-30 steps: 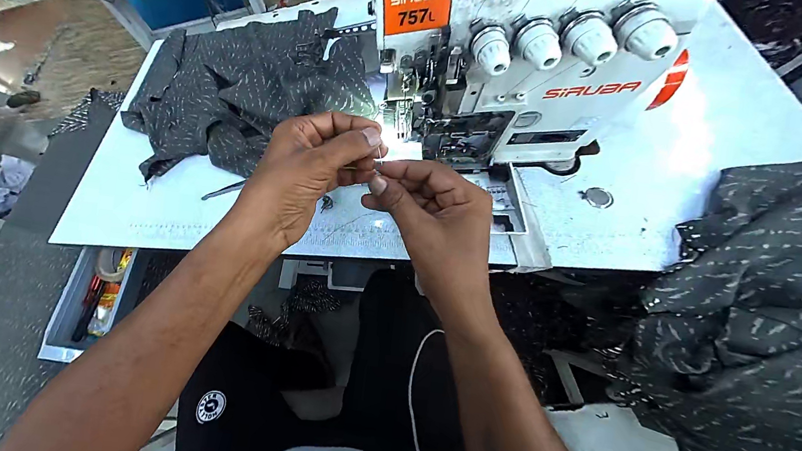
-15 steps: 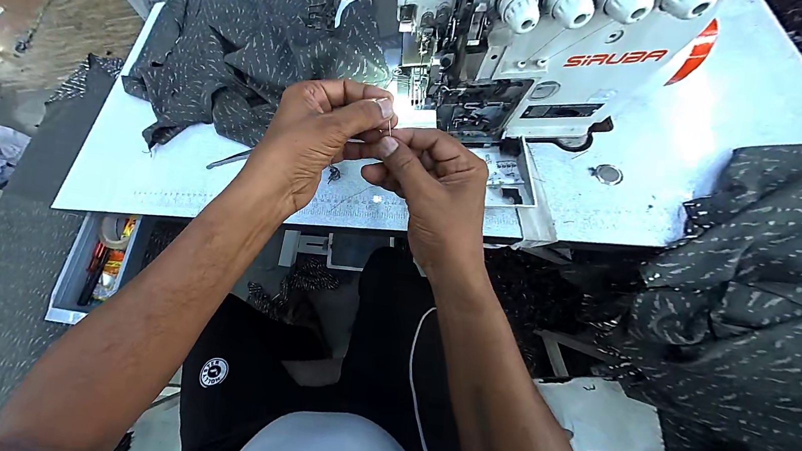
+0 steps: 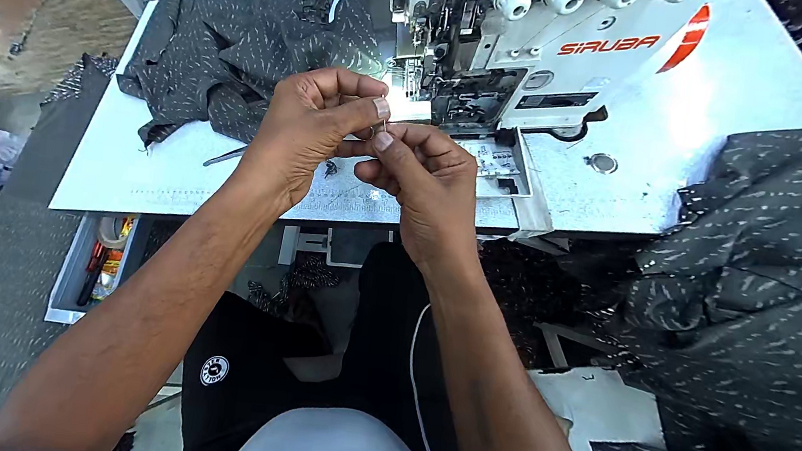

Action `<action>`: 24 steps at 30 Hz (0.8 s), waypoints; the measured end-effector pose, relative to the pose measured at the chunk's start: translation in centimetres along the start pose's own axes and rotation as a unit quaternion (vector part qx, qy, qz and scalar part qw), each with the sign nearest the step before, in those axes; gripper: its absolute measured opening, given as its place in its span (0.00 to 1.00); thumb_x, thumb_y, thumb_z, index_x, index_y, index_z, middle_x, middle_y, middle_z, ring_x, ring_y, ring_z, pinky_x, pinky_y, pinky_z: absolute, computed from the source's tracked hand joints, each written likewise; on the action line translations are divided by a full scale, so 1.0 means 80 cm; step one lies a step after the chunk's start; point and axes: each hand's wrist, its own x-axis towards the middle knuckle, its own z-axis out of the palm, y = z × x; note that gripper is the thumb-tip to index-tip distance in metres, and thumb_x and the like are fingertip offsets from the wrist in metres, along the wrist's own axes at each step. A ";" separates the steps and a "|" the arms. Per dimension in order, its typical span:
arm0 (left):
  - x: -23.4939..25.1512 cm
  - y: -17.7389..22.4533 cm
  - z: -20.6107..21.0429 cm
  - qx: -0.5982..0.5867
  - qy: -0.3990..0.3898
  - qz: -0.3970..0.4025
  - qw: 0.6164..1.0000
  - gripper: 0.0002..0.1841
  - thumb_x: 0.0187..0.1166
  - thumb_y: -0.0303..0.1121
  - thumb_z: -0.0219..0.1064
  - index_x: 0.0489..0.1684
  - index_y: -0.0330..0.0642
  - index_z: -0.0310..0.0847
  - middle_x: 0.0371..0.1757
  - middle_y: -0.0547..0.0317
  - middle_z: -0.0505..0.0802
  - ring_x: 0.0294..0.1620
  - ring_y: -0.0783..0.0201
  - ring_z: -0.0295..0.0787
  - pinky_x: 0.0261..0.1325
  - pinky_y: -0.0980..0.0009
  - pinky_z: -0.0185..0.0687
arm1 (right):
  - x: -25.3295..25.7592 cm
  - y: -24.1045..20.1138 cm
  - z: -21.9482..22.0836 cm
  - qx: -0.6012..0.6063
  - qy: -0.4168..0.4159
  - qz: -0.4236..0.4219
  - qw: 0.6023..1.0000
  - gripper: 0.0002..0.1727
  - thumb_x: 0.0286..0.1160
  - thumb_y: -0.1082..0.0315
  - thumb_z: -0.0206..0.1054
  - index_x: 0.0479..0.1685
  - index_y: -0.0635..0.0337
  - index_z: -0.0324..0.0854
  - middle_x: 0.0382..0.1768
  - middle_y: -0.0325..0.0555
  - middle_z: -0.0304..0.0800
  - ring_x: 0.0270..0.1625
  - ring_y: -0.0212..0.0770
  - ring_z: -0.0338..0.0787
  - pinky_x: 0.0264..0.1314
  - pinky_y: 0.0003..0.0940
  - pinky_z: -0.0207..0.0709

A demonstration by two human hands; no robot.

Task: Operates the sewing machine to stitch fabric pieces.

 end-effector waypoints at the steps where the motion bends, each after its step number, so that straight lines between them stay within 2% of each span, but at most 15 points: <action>1: 0.000 0.001 0.000 0.000 0.001 -0.001 1.000 0.07 0.77 0.21 0.72 0.49 0.34 0.87 0.37 0.54 0.93 0.36 0.64 0.94 0.42 0.67 0.95 | 0.000 0.000 0.000 0.001 0.001 0.000 1.000 0.06 0.79 0.78 0.68 0.48 0.71 0.85 0.37 0.52 0.94 0.35 0.40 0.96 0.43 0.34 0.94; 9: 0.002 0.004 -0.006 0.007 -0.012 -0.010 1.000 0.07 0.76 0.20 0.71 0.48 0.33 0.88 0.38 0.53 0.93 0.37 0.63 0.94 0.45 0.64 0.96 | 0.002 0.002 0.002 0.002 0.003 0.008 1.000 0.05 0.79 0.78 0.68 0.47 0.71 0.86 0.36 0.52 0.94 0.34 0.39 0.96 0.42 0.33 0.94; 15: 0.007 0.007 -0.011 0.046 -0.026 -0.024 0.998 0.08 0.76 0.20 0.71 0.50 0.35 0.88 0.39 0.53 0.92 0.36 0.63 0.91 0.41 0.69 0.93 | 0.003 0.004 0.001 -0.005 0.004 0.009 1.000 0.05 0.79 0.77 0.68 0.47 0.71 0.86 0.37 0.52 0.94 0.35 0.39 0.96 0.42 0.33 0.94; 17: 0.009 0.006 -0.012 0.061 -0.025 -0.027 0.997 0.09 0.75 0.21 0.73 0.50 0.36 0.90 0.41 0.54 0.93 0.33 0.65 0.89 0.35 0.73 0.89 | 0.003 0.005 0.000 -0.006 0.005 0.009 1.000 0.05 0.79 0.78 0.68 0.47 0.71 0.86 0.36 0.52 0.94 0.34 0.39 0.95 0.42 0.33 0.94; 20: 0.013 0.007 -0.014 0.078 -0.031 -0.027 0.996 0.10 0.73 0.21 0.74 0.49 0.38 0.90 0.37 0.58 0.93 0.25 0.72 0.82 0.23 0.80 0.75 | 0.003 0.006 0.000 -0.008 0.008 0.010 1.000 0.05 0.79 0.77 0.68 0.47 0.71 0.86 0.36 0.52 0.93 0.34 0.39 0.95 0.41 0.33 0.93; 24: 0.023 0.018 -0.012 0.084 -0.049 -0.054 0.994 0.18 0.72 0.18 0.73 0.59 0.40 0.81 0.33 0.56 0.93 0.16 0.75 0.75 0.14 0.84 0.62 | 0.007 0.002 -0.001 -0.007 0.013 0.016 1.000 0.06 0.78 0.77 0.69 0.47 0.70 0.86 0.36 0.51 0.93 0.34 0.39 0.95 0.42 0.34 0.94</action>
